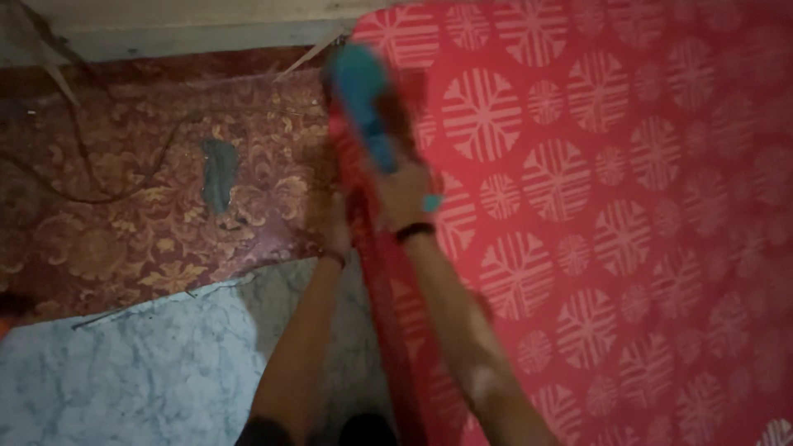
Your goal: The person smooths out a red patterned bedspread and uses safety pins to secure the edges to the mattress, then folds a small pillowcase and brushes the surface of the bed with a small blue handheld brush.
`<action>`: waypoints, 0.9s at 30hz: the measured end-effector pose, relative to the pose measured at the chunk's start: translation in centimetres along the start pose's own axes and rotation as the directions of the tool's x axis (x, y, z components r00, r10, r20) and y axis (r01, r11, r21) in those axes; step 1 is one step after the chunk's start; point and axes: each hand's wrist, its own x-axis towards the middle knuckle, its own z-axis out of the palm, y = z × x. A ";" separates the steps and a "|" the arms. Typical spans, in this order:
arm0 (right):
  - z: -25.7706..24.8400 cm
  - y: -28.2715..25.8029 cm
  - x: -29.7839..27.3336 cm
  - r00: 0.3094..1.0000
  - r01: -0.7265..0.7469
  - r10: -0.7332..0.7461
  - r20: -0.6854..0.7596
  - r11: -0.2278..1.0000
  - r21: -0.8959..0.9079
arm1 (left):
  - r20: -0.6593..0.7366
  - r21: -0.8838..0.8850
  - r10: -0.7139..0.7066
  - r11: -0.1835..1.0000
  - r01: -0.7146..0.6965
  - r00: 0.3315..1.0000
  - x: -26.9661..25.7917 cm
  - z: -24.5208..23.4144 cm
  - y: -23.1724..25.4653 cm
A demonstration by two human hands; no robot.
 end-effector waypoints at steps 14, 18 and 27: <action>-17.0 9.0 -15.3 0.709 0.381 -0.060 -0.703 0.871 0.309 | 0.086 -0.014 0.303 0.953 -0.303 0.949 -18.1 -6.9 -2.2; -18.9 20.5 -20.8 0.626 -0.113 0.050 -0.778 0.993 -0.027 | 0.158 -0.065 0.314 0.949 -0.307 0.936 -21.1 -5.5 -2.8; 0.2 8.0 -28.9 0.815 0.421 -0.389 -0.429 0.907 -0.022 | 0.083 -0.273 0.541 0.820 -0.503 0.837 -24.4 -12.3 -5.2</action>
